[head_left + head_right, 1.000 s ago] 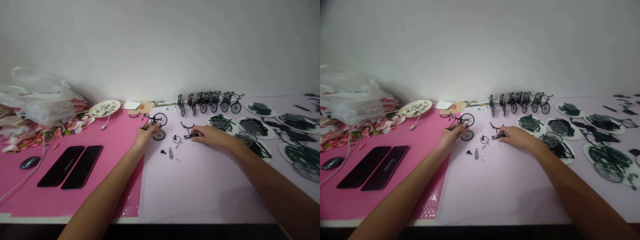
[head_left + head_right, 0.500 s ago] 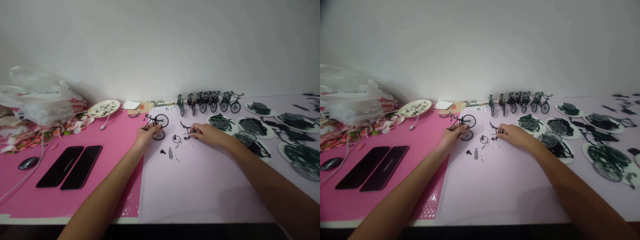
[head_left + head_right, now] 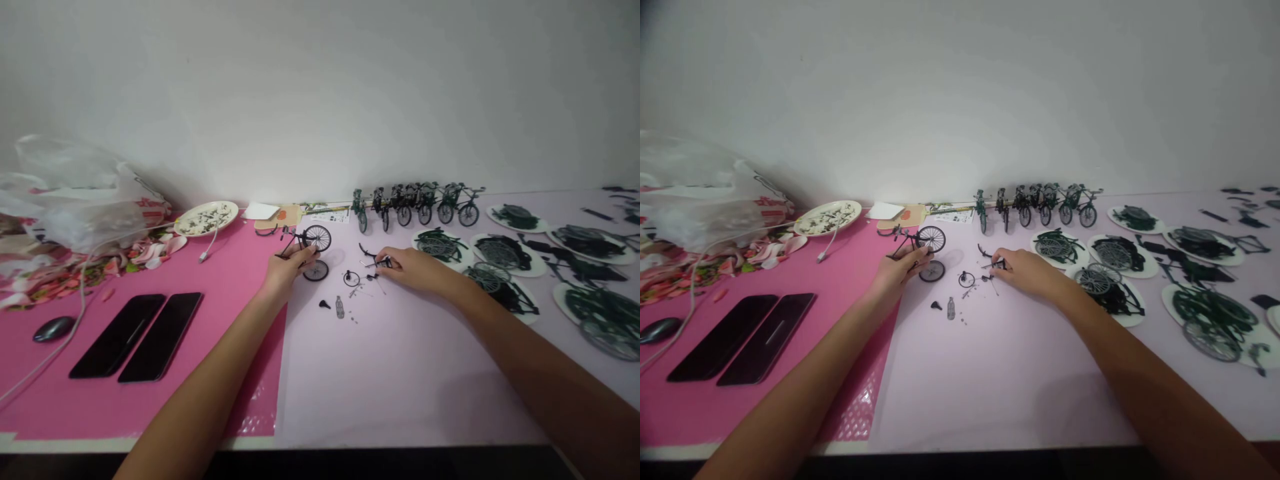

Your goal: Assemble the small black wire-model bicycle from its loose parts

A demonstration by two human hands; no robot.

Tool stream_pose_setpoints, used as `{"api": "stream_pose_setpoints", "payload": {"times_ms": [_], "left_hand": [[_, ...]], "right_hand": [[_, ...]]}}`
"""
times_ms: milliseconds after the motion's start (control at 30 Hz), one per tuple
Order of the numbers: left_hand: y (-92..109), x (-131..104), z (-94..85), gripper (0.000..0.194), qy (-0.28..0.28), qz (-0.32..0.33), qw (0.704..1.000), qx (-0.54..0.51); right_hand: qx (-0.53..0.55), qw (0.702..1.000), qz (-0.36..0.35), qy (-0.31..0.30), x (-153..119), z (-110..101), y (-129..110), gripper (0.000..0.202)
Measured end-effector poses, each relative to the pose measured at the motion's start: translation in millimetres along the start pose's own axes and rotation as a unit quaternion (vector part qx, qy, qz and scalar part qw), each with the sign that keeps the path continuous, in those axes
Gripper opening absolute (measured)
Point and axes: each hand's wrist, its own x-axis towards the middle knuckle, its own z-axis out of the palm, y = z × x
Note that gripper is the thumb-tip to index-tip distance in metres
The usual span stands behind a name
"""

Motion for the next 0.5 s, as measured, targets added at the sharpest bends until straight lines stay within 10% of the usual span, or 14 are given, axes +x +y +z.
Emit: {"api": "stream_pose_setpoints", "payload": {"times_ms": [500], "left_hand": [[-8,4,1.7,0.043,-0.013,-0.006,1.0,-0.008]], "right_hand": [[0.012,0.998,-0.047,-0.025,-9,7,-32,0.028]]}}
